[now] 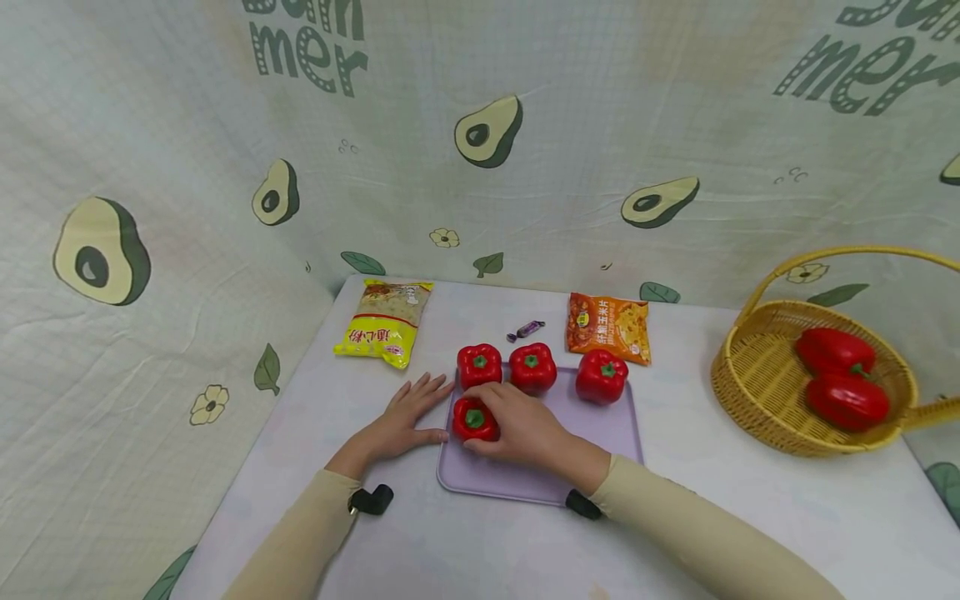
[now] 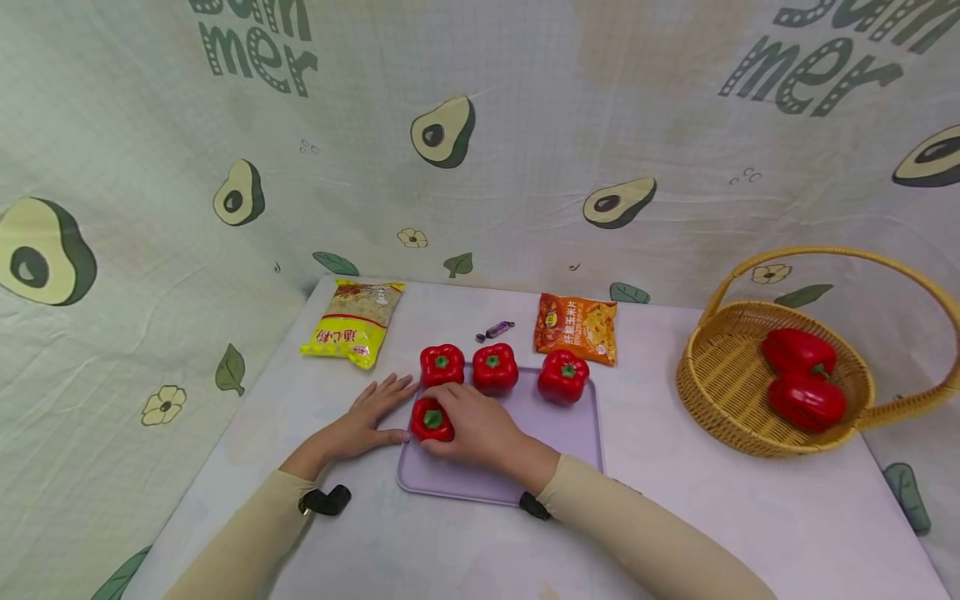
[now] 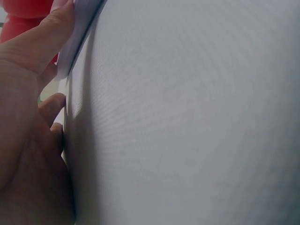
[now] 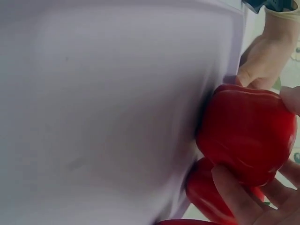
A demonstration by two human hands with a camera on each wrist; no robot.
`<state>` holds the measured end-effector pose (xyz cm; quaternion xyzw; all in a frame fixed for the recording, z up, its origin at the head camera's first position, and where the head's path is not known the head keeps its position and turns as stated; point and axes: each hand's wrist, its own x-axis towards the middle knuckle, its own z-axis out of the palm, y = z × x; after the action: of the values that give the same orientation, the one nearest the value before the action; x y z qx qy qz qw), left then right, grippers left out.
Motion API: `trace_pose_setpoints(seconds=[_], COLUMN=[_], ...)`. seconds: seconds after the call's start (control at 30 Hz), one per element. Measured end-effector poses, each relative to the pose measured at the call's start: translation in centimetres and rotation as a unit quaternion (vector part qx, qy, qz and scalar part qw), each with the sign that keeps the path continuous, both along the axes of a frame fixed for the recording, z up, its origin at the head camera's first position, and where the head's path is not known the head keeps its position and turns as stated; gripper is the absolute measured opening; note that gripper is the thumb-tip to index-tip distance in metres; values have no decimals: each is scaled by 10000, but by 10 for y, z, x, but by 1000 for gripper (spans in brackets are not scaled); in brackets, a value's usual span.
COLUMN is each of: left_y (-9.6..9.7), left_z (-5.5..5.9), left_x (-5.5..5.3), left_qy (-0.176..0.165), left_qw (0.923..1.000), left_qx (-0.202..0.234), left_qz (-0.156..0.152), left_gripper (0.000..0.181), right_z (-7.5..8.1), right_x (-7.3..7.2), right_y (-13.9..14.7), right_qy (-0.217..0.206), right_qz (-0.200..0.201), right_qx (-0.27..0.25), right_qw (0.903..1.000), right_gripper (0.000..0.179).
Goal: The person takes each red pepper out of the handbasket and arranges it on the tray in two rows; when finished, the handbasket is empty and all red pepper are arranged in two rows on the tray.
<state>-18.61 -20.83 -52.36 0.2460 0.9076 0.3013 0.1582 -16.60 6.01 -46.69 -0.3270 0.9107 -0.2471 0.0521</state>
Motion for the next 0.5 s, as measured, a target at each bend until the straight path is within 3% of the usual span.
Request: trace_pose_setpoints(seconds=[0.5], left_y=[0], left_z=[-1], left_x=[1], left_qy=[-17], left_qw=[10000], left_qx=[33], left_qz=[19], left_gripper=[87], right_z=[3], right_x=[5], right_y=[1], right_qy=[98], right_qz=[102], right_qx=[31], right_qw=[9999], right_gripper=[76])
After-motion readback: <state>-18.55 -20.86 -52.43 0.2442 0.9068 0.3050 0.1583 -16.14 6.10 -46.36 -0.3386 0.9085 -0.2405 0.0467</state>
